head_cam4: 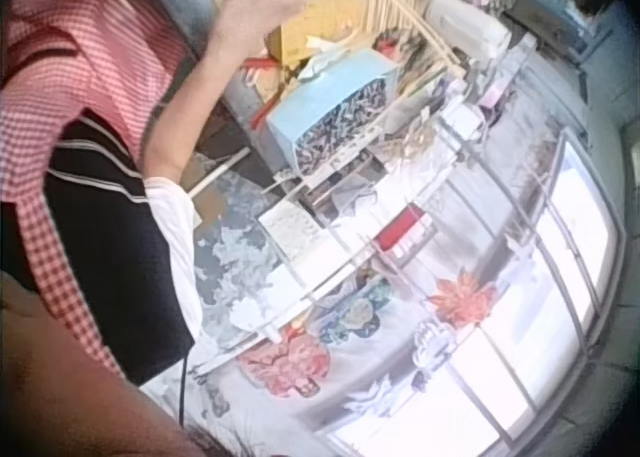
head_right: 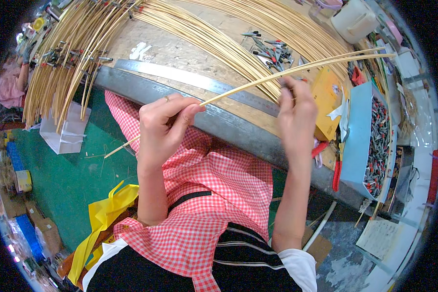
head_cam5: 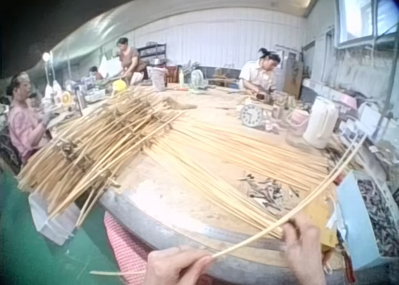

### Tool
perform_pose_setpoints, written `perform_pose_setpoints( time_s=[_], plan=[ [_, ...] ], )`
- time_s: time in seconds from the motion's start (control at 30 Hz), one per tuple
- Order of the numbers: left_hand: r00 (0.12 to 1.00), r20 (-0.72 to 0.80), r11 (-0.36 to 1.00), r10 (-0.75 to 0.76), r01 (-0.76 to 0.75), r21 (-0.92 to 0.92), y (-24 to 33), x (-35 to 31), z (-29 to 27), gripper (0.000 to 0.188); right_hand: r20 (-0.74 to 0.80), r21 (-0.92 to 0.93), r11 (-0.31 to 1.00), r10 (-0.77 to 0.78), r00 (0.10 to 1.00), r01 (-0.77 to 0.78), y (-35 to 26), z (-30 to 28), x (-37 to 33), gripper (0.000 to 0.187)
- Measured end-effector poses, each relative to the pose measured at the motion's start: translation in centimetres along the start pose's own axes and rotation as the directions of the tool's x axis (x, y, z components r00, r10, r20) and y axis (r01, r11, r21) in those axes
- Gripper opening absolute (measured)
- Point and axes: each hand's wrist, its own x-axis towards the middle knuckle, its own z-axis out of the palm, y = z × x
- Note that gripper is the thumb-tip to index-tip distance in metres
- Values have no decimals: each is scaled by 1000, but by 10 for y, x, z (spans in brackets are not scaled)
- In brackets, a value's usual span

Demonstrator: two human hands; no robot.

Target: The person assembles thin bamboo sticks by inserting smaller pieces into the ends of longer ones. They repeatedly pick up sticks, align them, and slide the smaller pieces into place, then set the assembled units aside on the table.

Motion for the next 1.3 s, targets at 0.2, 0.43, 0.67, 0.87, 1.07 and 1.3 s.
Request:
perform_pose_setpoints(
  time_s=[0.2,0.43,0.67,0.87,1.07,1.3],
  plan=[
    [1000,-3,1000,16,-16,-9,7,-1,6,5,299,675,672,131,945,-306,-46,20,-63,24],
    [999,-10,998,49,-49,-48,12,-3,12,6,293,796,503,168,941,-337,-55,29,-74,21],
    [995,-43,995,86,-88,-45,14,-3,15,6,217,840,470,165,962,-270,-59,35,-77,21],
    [997,-28,997,74,-74,-21,15,-3,14,6,199,856,446,180,963,-260,-60,36,-78,20],
    [994,-31,995,100,-101,-24,15,-3,14,7,153,839,501,155,976,-211,-62,36,-81,21],
    [996,-13,996,94,-94,0,17,-4,14,8,148,835,513,143,979,-201,-64,34,-81,22]
  ],
)
